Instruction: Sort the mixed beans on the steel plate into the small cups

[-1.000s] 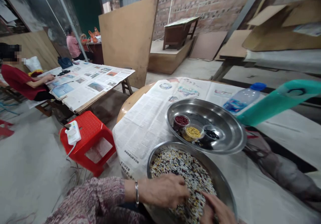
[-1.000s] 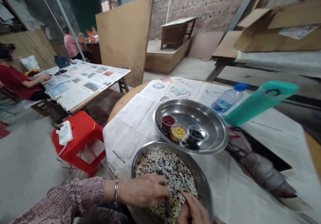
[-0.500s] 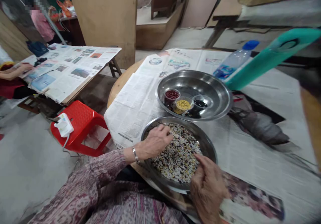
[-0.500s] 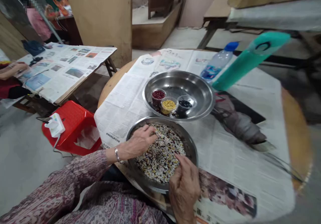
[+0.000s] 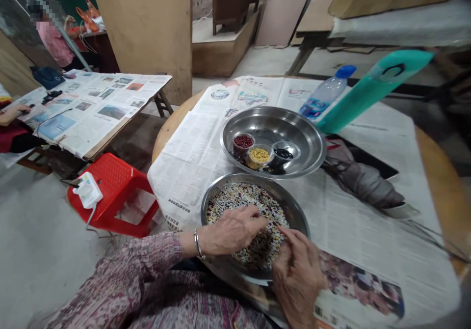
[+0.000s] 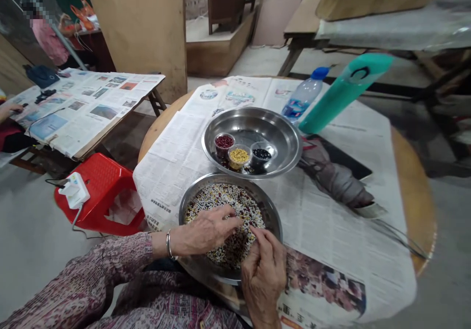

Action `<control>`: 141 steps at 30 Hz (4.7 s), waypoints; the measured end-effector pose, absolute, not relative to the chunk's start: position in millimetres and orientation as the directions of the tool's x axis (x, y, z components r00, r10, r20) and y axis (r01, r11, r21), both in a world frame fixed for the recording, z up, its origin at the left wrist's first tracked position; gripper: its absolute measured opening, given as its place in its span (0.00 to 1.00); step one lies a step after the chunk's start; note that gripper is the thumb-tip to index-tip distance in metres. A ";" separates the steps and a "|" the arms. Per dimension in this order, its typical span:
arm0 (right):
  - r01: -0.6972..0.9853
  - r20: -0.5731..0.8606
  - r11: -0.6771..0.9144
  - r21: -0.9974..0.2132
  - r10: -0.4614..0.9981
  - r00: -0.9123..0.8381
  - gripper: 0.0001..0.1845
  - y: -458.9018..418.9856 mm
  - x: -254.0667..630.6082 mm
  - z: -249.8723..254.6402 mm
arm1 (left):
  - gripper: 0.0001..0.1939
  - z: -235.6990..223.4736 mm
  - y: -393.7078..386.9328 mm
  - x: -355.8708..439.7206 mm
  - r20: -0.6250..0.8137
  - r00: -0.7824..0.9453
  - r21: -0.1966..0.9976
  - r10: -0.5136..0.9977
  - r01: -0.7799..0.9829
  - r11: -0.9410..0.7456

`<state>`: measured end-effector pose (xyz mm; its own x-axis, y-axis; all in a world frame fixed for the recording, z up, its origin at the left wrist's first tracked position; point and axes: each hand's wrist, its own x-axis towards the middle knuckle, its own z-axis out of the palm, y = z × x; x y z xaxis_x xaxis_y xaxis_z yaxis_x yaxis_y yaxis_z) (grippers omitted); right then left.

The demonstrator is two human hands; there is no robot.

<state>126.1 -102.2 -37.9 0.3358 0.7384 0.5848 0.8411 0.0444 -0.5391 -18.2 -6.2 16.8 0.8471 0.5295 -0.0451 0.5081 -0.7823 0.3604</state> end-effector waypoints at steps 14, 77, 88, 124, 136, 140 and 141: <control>0.838 0.631 0.072 -0.540 0.694 0.347 0.15 -100.9 124.4 -34.3 | 0.10 1.4 33.0 6.7 -0.137 0.881 0.458 0.453 0.462 -0.759; 0.834 0.606 0.121 -0.538 0.743 0.283 0.13 -99.1 126.3 -40.8 | 0.08 16.1 14.9 -29.9 -0.105 0.678 0.260 0.727 0.725 -0.638; 0.951 0.207 0.120 -0.284 0.976 -0.061 0.13 -55.5 117.5 -29.7 | 0.08 3.7 6.2 -30.8 -0.157 0.745 0.333 0.648 0.658 -0.676; 0.846 0.541 0.066 -0.529 0.794 0.277 0.15 -94.8 138.3 -44.3 | 0.18 2.5 6.2 -24.4 0.059 0.865 0.311 0.498 0.458 -0.833; 0.820 0.589 0.043 -0.571 0.718 0.372 0.19 -97.6 136.9 -41.9 | 0.13 -6.9 24.2 18.6 0.138 0.986 -0.044 0.091 0.098 -0.994; 0.822 0.580 0.051 -0.567 0.734 0.354 0.19 -96.8 137.0 -43.1 | 0.11 -5.1 45.6 10.2 0.101 0.914 -0.027 0.393 0.397 -0.917; 0.822 0.577 0.053 -0.567 0.738 0.351 0.19 -96.6 136.9 -43.1 | 0.11 -3.0 47.4 3.5 0.090 0.884 -0.026 0.459 0.463 -0.886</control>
<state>136.9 -96.6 -43.1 0.3507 0.7378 0.5768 0.8217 0.0531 -0.5674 3.5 47.4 -3.0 0.8837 0.4593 0.0903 0.4631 -0.8859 -0.0262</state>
